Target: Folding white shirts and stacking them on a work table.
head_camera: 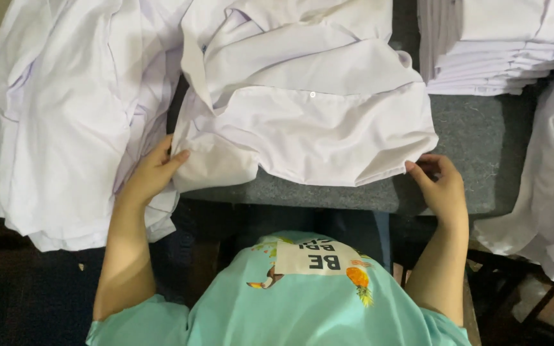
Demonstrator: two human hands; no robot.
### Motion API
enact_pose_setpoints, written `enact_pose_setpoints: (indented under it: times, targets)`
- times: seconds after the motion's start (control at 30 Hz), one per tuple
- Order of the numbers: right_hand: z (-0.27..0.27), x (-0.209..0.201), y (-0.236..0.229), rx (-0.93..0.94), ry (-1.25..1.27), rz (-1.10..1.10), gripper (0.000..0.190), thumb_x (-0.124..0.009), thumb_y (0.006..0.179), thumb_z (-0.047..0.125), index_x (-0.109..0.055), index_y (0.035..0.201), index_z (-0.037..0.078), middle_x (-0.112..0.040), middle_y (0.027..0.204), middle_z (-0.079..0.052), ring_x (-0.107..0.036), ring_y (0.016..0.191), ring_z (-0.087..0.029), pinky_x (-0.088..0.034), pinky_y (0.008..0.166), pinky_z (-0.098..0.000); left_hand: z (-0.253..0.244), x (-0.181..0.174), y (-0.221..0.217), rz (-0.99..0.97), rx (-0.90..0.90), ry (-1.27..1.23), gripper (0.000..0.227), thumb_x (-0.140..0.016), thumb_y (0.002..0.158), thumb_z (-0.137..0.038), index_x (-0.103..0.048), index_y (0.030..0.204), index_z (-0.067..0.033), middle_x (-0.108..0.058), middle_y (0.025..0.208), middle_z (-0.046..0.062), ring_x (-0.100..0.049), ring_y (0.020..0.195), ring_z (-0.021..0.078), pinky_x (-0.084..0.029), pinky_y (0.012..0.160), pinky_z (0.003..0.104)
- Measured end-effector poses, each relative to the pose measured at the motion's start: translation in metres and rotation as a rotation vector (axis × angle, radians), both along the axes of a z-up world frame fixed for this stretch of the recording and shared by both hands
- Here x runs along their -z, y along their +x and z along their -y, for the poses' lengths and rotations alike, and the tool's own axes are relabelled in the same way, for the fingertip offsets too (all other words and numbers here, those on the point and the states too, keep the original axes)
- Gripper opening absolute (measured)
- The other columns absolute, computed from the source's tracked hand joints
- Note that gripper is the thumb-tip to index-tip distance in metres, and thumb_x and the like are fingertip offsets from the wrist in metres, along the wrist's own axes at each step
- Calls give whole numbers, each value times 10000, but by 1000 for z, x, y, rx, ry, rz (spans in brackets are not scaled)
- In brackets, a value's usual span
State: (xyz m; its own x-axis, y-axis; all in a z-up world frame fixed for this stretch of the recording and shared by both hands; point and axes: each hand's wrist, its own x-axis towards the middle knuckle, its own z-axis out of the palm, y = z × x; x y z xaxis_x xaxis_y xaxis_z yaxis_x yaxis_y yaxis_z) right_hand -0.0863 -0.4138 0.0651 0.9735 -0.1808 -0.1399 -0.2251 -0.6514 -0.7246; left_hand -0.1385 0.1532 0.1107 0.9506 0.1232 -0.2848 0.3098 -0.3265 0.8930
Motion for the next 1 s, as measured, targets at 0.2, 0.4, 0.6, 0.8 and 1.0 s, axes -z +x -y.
enact_pose_setpoints:
  times: [0.2,0.4,0.6,0.8,1.0]
  targets:
    - [-15,4,14,60,596,173,406,-854,886,81,-541,1145,73,-625,1009,-7,-622,943,-113,-536,871,-238,-8,17,1,198,-260,-363,504,-630,1043,-235,-496,1524,-169,-660,1325,94,-685,1112,210,-586,927,386]
    - [1,-17,5,200,857,284,363,-725,910,-41,-490,1047,199,-673,1145,-40,-667,1044,-144,-568,839,-260,6,-17,-30,242,-173,-179,843,-684,908,-187,-190,1590,-202,-152,1704,93,-259,1530,217,-235,1241,332]
    - [19,-68,-25,84,249,251,361,-678,968,138,-509,1286,132,-587,1181,-74,-584,898,-143,-430,592,-274,-6,2,-66,109,126,70,419,-648,943,-133,-596,1357,-170,-609,1385,-2,-540,1246,128,-339,1113,245]
    - [23,-80,-23,60,-75,-272,670,-690,959,207,-433,1559,56,-585,1291,-210,-614,1002,-358,-524,814,-511,14,-23,-73,-163,131,612,421,-670,912,-265,-573,1307,-155,-731,1170,123,-686,1102,283,-489,943,405]
    - [27,-61,1,116,-92,-141,455,-595,1031,305,-597,1395,32,-639,1286,-150,-606,1109,-302,-489,842,-469,28,-58,7,715,312,845,797,-727,818,59,-359,1515,-60,-297,1628,241,-358,1472,491,-324,1198,647]
